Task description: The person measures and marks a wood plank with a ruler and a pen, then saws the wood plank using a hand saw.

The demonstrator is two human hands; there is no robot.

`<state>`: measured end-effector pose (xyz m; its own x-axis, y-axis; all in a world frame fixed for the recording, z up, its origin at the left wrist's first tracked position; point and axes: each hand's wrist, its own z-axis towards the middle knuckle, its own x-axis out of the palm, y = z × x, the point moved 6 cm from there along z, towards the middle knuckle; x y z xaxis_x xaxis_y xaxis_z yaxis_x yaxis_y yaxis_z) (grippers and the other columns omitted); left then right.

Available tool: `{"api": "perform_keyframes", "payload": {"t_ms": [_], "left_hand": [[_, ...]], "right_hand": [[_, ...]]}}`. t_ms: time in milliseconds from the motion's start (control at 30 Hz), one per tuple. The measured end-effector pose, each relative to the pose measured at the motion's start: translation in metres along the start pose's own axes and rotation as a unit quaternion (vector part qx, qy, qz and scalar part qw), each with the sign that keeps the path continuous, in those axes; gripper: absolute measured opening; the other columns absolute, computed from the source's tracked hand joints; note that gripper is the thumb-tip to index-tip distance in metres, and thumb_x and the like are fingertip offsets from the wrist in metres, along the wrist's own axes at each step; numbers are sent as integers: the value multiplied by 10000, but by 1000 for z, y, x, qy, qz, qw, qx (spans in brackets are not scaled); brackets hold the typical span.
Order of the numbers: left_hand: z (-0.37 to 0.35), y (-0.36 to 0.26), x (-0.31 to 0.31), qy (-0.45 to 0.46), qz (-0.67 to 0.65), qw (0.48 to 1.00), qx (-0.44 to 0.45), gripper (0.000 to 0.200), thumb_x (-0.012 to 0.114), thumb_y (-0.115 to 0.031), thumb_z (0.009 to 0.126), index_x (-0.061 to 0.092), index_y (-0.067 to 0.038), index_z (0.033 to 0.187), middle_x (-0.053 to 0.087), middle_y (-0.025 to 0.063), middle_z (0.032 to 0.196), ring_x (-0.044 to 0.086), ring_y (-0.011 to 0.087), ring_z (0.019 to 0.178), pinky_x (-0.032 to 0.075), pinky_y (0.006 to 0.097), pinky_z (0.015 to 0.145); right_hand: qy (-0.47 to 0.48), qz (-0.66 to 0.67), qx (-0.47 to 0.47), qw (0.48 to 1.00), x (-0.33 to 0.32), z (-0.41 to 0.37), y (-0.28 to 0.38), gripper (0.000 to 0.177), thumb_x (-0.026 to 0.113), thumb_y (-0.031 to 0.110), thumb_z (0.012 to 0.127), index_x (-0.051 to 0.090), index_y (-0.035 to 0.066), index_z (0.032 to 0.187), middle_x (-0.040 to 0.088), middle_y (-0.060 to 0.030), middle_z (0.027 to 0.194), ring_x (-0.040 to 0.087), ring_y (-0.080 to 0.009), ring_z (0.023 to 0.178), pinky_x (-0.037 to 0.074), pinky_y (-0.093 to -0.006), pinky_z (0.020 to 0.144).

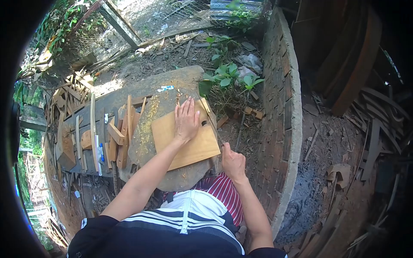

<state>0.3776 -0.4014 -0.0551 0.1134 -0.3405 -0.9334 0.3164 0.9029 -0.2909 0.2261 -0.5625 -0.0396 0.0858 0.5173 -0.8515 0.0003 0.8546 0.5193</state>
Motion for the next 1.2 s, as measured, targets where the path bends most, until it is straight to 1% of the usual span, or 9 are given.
{"api": "perform_keyframes", "payload": {"t_ms": [167,367,533,667,733,767,967,1133,1200], "left_hand": [[-11,-4,-25,-63,-113,991,30,652,495,-420,955,372,-1,1438,346,167,1510,282,331,1416,167,528,1160],[-112,-49,-66,174,33,964,197,743,567,-481,896,391,8,1428,265,236,1537,170,414,1450,148,673,1106],[-102,-60,-87,86,104,927,349,578,583,-165,865,432,57,1377,433,278,1421,457,437,1294,368,549,1073],[-33,-46,-209,-85,-58,960,259,386,513,17,895,542,-12,1279,675,188,1080,693,304,873,579,403,738],[6,-22,-233,-32,-207,960,188,326,527,-23,924,580,29,1241,686,179,1094,695,251,875,541,338,779],[21,-10,-228,78,-299,947,89,328,512,-51,945,572,42,1253,690,166,1092,664,182,903,509,303,824],[70,0,-130,261,-260,918,145,326,481,-71,970,576,17,1269,692,90,1074,610,138,979,473,304,900],[98,43,-56,316,-297,899,64,343,513,-101,949,591,-7,1270,680,120,1145,627,174,1025,471,314,922],[102,58,-35,289,-155,943,51,331,528,-134,938,622,-14,1232,673,128,1176,639,246,1071,480,339,929]], "right_hand": [[-100,173,90,976,-27,-13,-2,156,444,163,1009,573,77,1031,598,-175,604,632,-359,558,451,-448,481],[-142,148,153,967,-33,-45,-32,175,433,162,1017,585,78,1041,588,-182,608,629,-362,566,437,-450,485],[-153,158,150,964,-31,-54,-29,166,445,158,1014,589,79,1040,580,-180,591,623,-364,554,428,-449,476],[-174,160,146,961,-40,-63,-22,160,454,161,1011,589,79,1038,577,-171,575,623,-355,542,427,-444,467],[-181,167,147,958,-42,-67,-19,159,457,164,1010,590,80,1038,580,-170,574,625,-351,541,428,-443,464],[-179,163,142,960,-43,-69,-17,158,461,166,1009,590,79,1037,591,-171,586,632,-349,551,436,-442,465],[-175,107,121,971,-45,-80,3,138,480,170,997,582,84,1033,625,-169,616,646,-350,569,471,-442,466],[-166,50,118,978,-36,-82,14,124,503,201,983,571,99,1005,620,-159,589,638,-358,543,470,-460,452],[-155,46,125,979,-33,-78,17,126,511,211,979,567,100,996,616,-158,579,636,-359,538,470,-462,449]]}}
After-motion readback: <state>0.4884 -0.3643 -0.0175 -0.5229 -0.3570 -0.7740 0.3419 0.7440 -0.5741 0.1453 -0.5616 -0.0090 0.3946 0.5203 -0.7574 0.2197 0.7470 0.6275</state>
